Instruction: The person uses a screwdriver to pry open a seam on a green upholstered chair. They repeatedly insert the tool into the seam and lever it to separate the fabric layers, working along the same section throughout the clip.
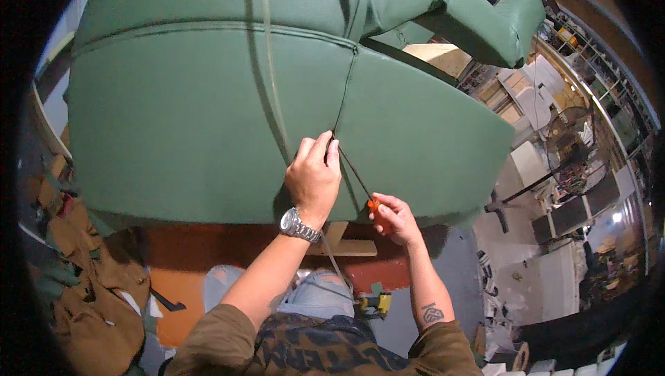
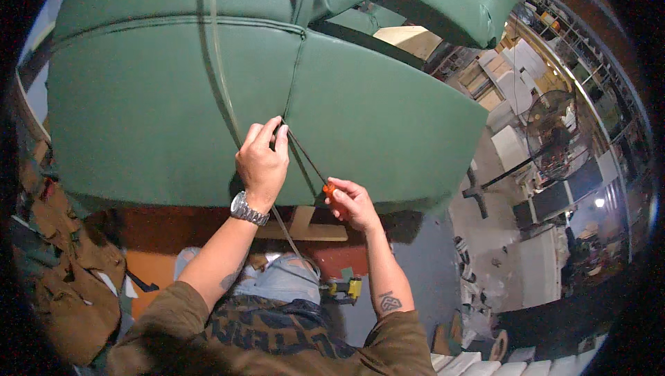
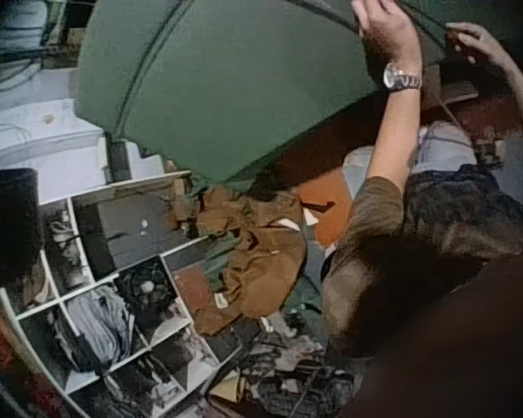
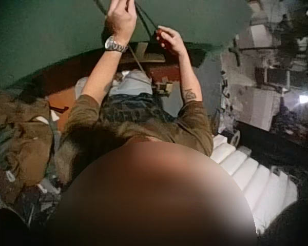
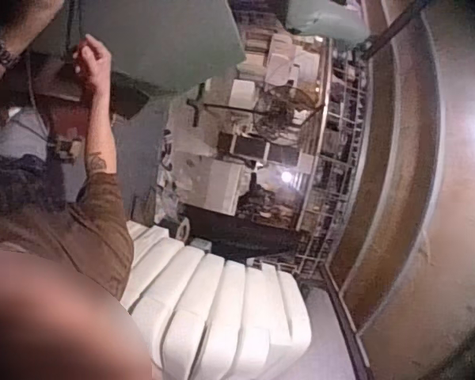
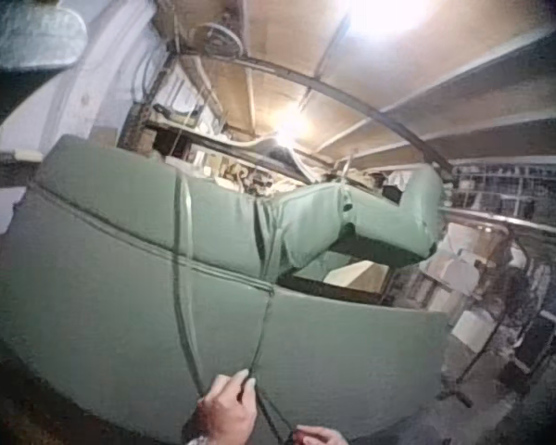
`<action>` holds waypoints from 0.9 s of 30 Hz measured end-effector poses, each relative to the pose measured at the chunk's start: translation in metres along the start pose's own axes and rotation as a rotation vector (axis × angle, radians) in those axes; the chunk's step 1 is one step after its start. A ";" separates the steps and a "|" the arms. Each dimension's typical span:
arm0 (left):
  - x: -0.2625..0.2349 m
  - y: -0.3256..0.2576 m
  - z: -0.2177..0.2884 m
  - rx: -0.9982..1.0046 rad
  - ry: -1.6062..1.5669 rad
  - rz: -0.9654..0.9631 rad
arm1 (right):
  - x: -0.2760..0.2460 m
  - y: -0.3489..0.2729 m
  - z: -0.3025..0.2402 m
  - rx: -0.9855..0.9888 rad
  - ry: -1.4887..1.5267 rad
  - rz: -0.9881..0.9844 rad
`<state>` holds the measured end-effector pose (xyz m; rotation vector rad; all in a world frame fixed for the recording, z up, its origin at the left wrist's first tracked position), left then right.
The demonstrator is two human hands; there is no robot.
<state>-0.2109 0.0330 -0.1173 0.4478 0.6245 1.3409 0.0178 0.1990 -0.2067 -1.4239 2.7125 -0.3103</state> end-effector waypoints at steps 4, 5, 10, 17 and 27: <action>-0.001 0.008 0.002 -0.033 -0.034 -0.005 | 0.027 -0.008 0.005 -0.336 -0.274 0.269; -0.001 0.008 0.002 -0.053 -0.039 -0.022 | 0.035 -0.012 0.005 -0.395 -0.377 0.379; 0.000 0.015 0.000 -0.009 -0.028 -0.015 | 0.072 -0.042 -0.004 -0.766 -0.629 0.598; -0.003 0.013 -0.004 -0.024 -0.124 -0.025 | 0.119 -0.054 0.008 -0.862 -0.829 0.939; -0.004 0.014 -0.010 0.025 -0.113 -0.049 | 0.123 -0.038 0.023 -0.867 -0.845 0.990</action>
Point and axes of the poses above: each hand's wrist, its own y-axis towards the middle knuckle, its own x-axis out of the palm, z = x × y, the point moved 3 cm from there along y, towards the middle knuckle, and after that the axes turned 3 degrees about x, right-handed, at the moved point
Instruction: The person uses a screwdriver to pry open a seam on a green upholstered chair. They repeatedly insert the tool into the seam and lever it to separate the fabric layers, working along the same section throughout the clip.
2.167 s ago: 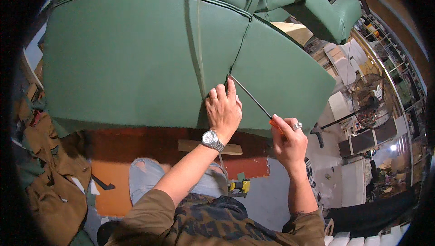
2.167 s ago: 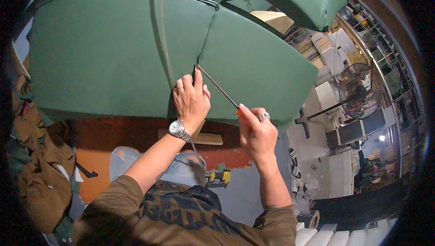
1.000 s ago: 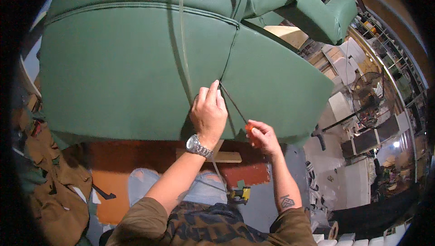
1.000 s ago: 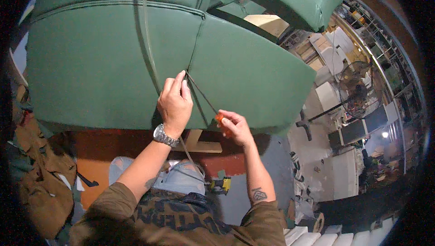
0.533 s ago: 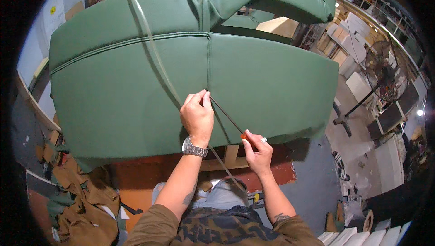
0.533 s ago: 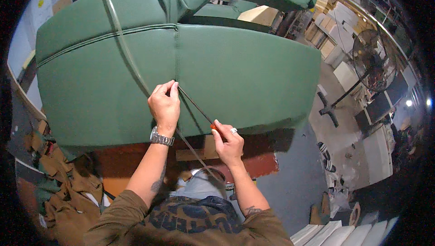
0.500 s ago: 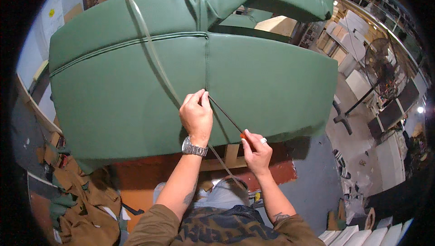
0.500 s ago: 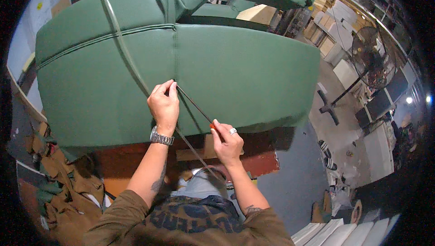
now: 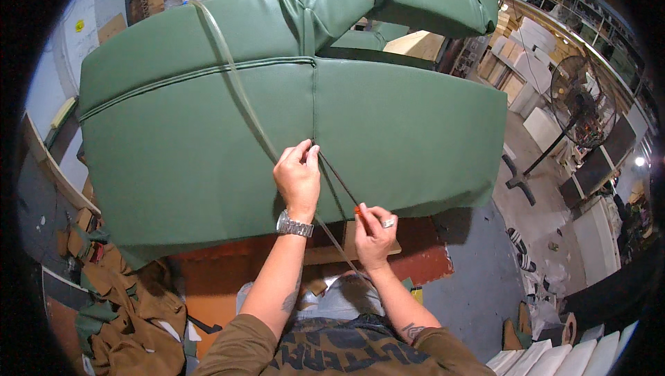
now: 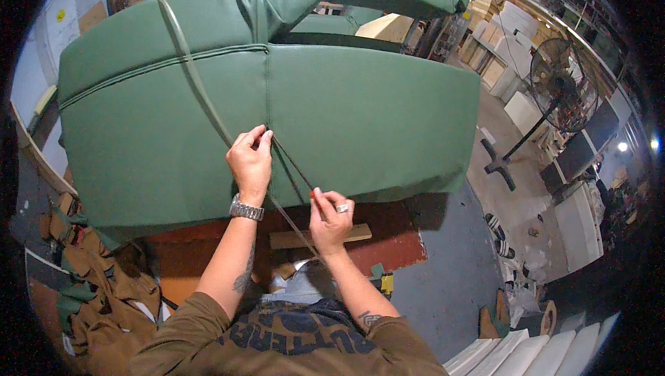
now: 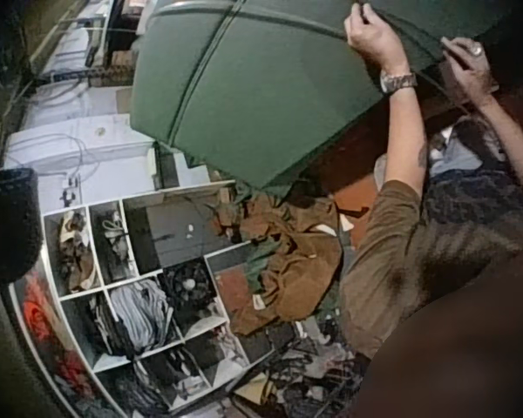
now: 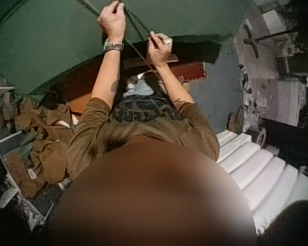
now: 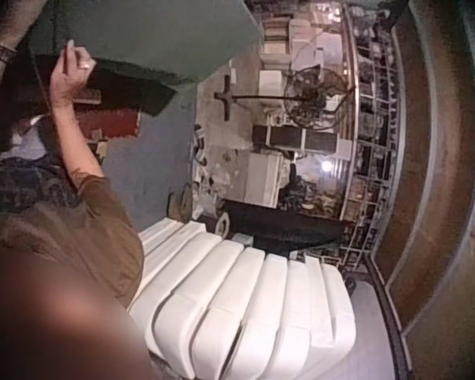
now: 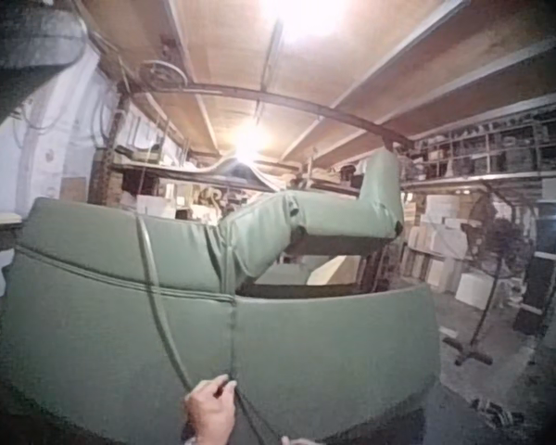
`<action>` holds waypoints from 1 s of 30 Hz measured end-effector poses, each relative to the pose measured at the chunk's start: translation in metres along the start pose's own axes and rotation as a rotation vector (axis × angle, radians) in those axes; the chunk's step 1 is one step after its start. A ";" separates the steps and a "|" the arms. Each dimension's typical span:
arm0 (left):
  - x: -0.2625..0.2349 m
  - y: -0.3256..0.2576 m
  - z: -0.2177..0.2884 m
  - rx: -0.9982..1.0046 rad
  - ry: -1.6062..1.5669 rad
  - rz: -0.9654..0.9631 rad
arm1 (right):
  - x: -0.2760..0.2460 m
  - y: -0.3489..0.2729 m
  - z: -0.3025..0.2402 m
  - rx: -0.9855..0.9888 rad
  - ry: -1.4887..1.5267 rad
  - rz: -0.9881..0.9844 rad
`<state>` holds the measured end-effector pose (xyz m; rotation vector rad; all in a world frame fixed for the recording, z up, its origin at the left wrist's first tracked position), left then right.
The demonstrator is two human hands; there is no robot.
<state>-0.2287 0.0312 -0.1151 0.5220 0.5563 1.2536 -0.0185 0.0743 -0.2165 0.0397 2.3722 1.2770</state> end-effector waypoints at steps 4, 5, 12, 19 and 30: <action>0.001 -0.002 -0.001 -0.022 -0.025 -0.019 | -0.002 0.026 0.040 0.518 0.549 -0.517; 0.001 -0.002 0.000 -0.015 -0.034 -0.015 | -0.002 0.026 0.045 0.679 0.757 -0.589; 0.000 0.003 0.000 0.001 -0.015 -0.073 | 0.015 0.011 0.040 0.700 0.691 -0.746; 0.000 0.012 0.005 0.017 0.031 -0.079 | 0.026 -0.008 0.036 1.105 1.585 -1.106; -0.002 0.022 0.008 0.022 -0.054 -0.121 | 0.046 -0.029 -0.014 0.178 0.487 -0.163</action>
Point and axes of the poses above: each hand's wrist, its own y-axis towards the middle knuckle, its own x-axis out of the palm, z = x × y, the point moved 3 cm from there along y, towards the middle knuckle, and after that the axes turned 3 degrees about x, right-handed, at the moved point
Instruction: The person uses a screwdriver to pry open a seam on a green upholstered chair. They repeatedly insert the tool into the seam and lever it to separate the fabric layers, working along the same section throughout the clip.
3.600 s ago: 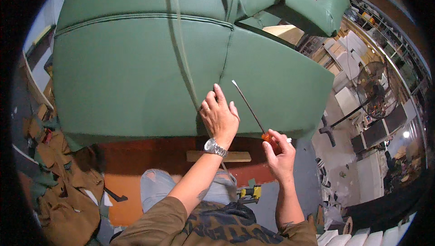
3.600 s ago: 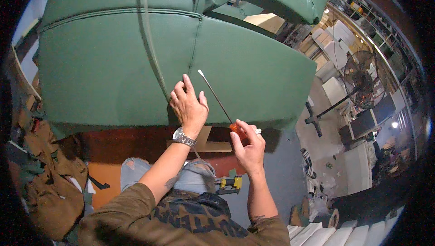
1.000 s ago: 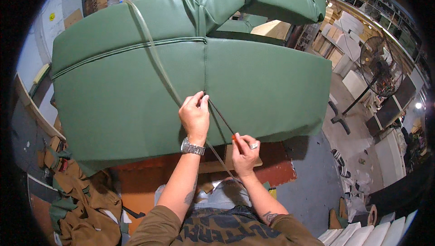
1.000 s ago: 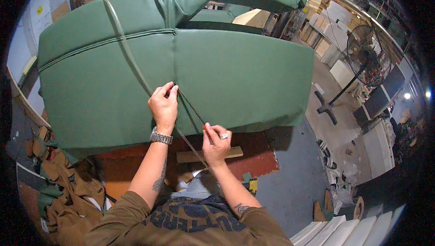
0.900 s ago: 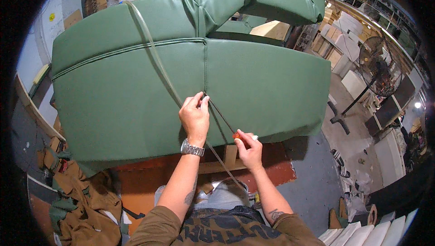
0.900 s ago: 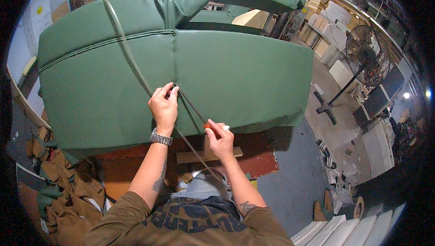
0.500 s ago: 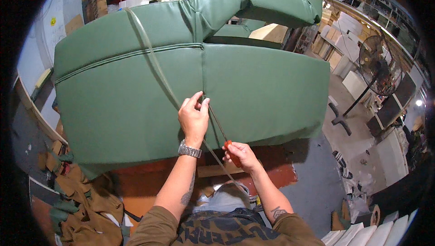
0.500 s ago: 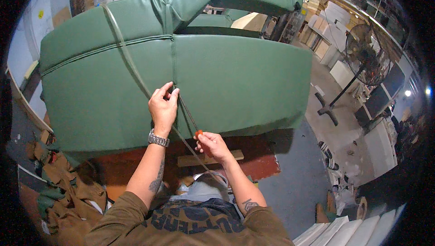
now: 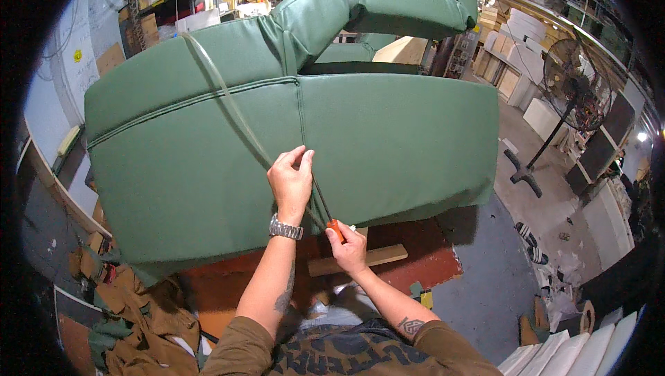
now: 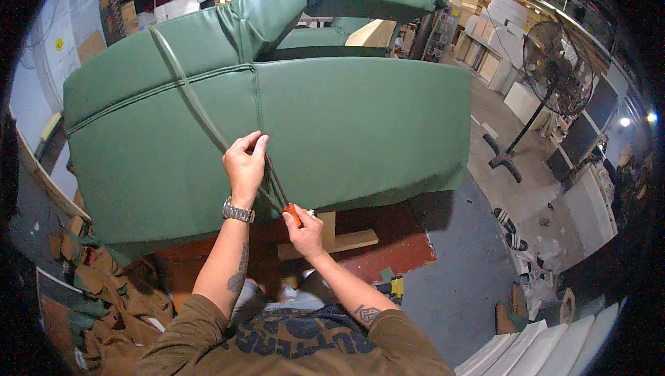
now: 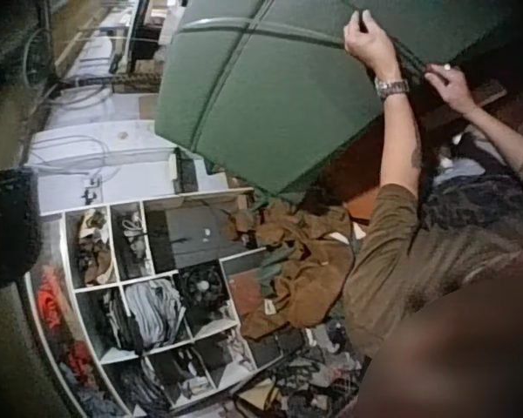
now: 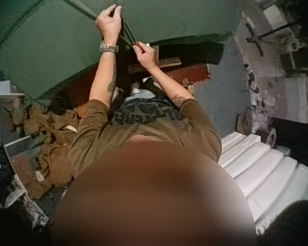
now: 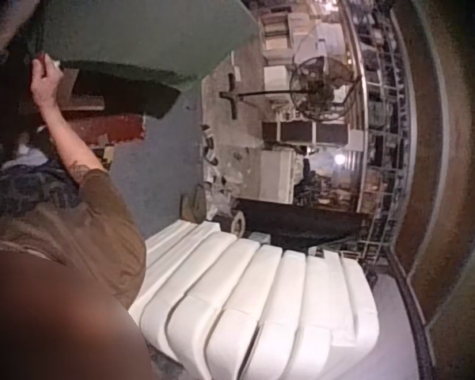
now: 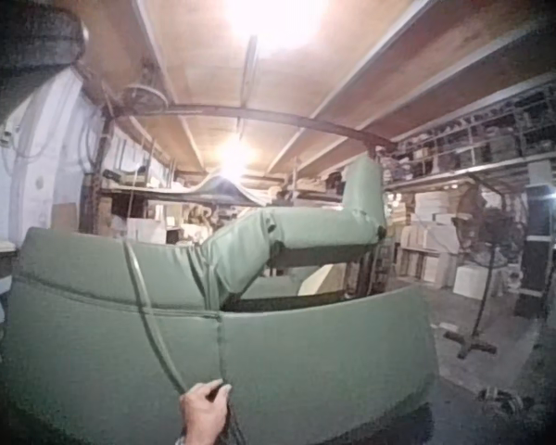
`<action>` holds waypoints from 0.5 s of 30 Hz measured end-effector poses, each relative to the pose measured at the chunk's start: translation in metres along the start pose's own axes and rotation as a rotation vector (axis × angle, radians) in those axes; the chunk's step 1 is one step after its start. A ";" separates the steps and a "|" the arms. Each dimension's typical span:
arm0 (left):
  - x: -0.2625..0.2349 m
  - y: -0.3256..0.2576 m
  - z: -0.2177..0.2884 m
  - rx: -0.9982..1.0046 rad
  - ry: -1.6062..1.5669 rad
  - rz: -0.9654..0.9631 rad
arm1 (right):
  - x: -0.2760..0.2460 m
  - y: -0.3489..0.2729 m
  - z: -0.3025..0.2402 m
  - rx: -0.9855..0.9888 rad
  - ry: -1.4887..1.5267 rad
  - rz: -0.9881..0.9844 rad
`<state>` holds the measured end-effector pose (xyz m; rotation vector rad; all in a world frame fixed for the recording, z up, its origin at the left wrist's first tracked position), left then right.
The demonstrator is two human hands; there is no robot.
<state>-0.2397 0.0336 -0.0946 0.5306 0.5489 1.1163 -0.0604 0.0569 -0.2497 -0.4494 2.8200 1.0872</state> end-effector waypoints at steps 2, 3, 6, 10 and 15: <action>-0.004 0.002 0.008 -0.004 -0.057 0.030 | -0.001 0.007 -0.006 0.009 -0.101 0.009; -0.004 0.003 0.009 -0.001 -0.106 -0.024 | -0.003 0.011 -0.009 -0.011 -0.108 0.035; -0.006 0.003 -0.003 -0.180 -0.472 0.052 | -0.010 0.022 -0.021 -0.056 -0.138 0.016; -0.026 0.000 -0.031 -0.283 -0.626 0.070 | -0.037 0.019 -0.035 -0.057 -0.112 -0.066; -0.143 0.024 0.016 -0.373 -0.796 0.581 | -0.094 -0.016 -0.036 0.126 -0.136 -0.179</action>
Point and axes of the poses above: each hand's wrist, its own y-axis towards the middle knuckle, its own x-axis out of the palm, z = x × y, the point moved 3 cm from there along y, towards the middle knuckle, and after that the axes turned 3 degrees about x, right-handed, at the moved point
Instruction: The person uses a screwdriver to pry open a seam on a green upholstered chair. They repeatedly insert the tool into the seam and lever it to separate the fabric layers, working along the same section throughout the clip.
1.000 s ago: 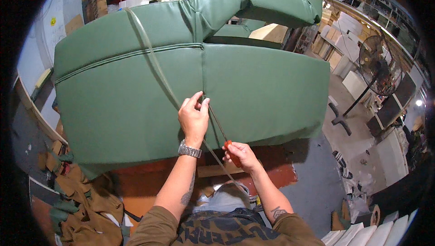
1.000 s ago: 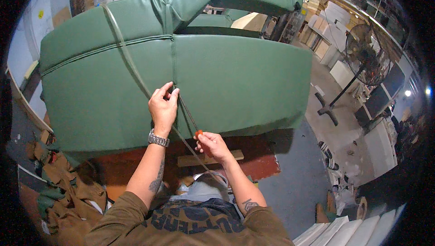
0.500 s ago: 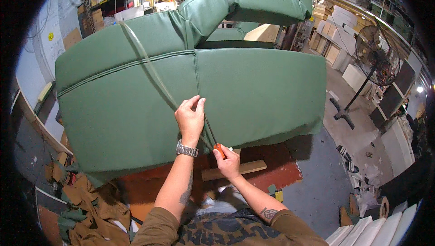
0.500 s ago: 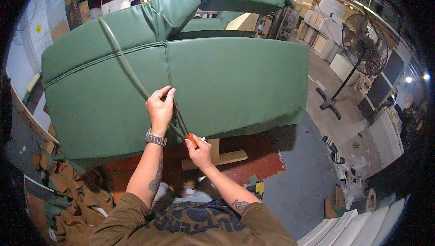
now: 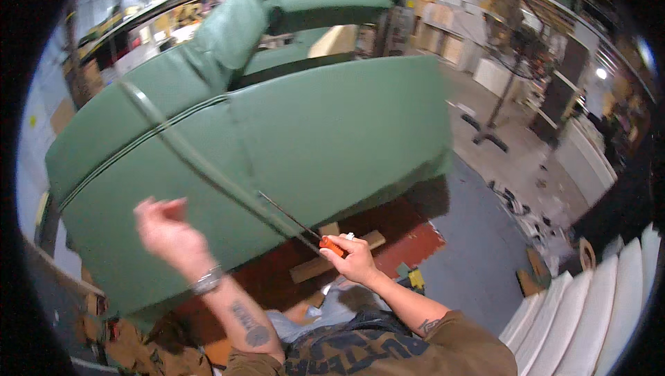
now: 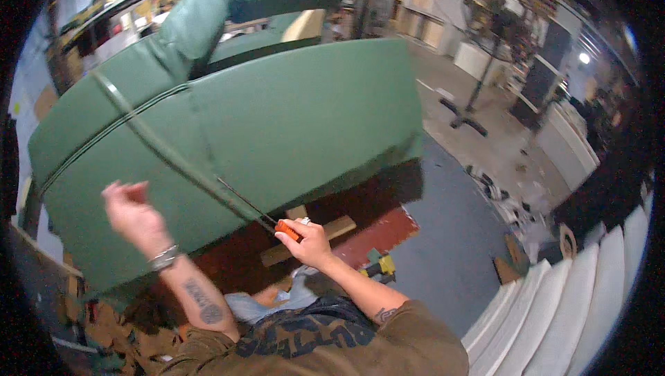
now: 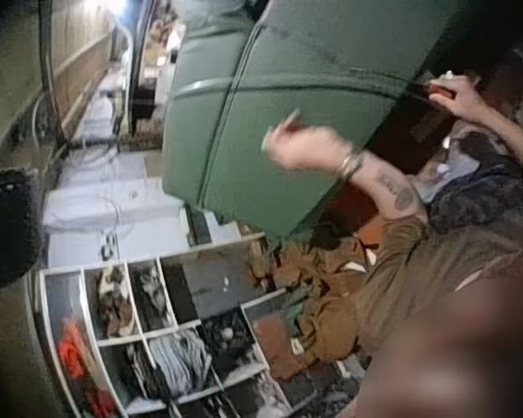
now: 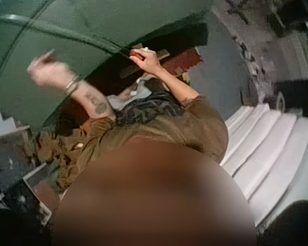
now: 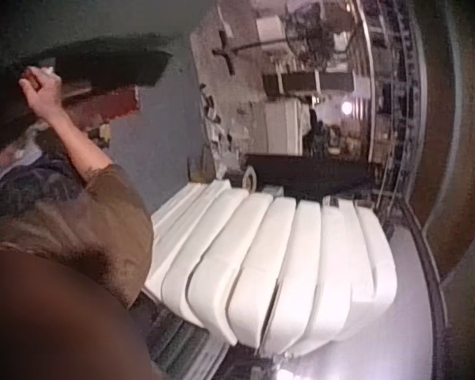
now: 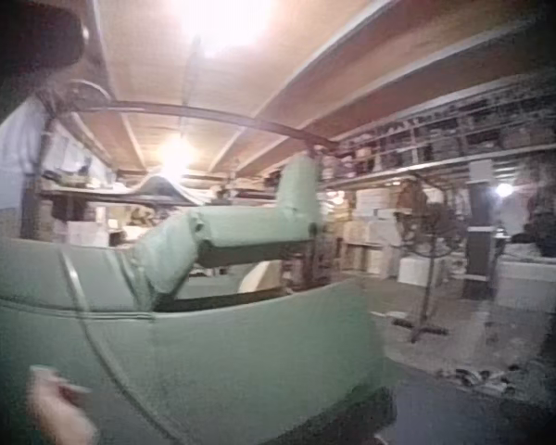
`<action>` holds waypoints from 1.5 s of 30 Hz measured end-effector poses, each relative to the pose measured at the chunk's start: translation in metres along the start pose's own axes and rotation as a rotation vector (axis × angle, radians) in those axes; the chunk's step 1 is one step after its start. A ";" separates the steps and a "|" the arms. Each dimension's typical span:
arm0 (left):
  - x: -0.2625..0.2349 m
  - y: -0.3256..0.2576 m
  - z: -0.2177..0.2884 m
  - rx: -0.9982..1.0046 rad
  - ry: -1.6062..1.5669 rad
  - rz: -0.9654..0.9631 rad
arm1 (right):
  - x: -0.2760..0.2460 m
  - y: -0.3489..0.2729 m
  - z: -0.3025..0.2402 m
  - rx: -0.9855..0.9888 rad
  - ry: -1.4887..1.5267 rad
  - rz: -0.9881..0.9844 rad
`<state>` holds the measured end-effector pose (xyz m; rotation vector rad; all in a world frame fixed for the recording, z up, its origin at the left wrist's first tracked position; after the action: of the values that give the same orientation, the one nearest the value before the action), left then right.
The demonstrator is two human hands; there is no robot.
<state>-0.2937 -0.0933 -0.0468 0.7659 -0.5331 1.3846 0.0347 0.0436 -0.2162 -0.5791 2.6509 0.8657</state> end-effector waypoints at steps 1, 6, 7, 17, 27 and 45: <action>0.008 0.001 0.039 0.218 0.125 0.121 | -0.008 -0.009 0.007 0.117 -0.016 -0.005; 0.124 -0.134 0.052 0.608 0.200 -0.790 | -0.018 -0.026 0.022 0.381 0.107 0.091; 0.141 -0.177 0.020 0.576 0.214 -1.178 | -0.015 -0.027 0.026 0.536 0.345 0.050; -0.056 -0.172 -0.142 0.094 0.793 -0.631 | -0.066 -0.096 0.044 0.677 0.267 0.187; -0.123 -0.196 -0.145 0.356 1.191 -0.885 | -0.042 -0.062 -0.005 0.343 -0.189 -0.068; -0.025 -0.161 -0.146 0.003 1.039 -0.712 | -0.077 -0.003 -0.049 0.014 -0.423 -0.093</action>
<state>-0.1534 -0.0024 -0.1879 0.1172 0.5223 0.9204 0.0969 0.0328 -0.1495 -0.4522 2.2295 0.8355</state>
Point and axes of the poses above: each hand's wrist, its own y-axis towards the middle knuckle, its own x-axis out of the palm, z = x × y, the point moved 3 cm from there along y, towards the middle knuckle, and after that the axes turned 3 degrees about x, right-handed, at the moved point
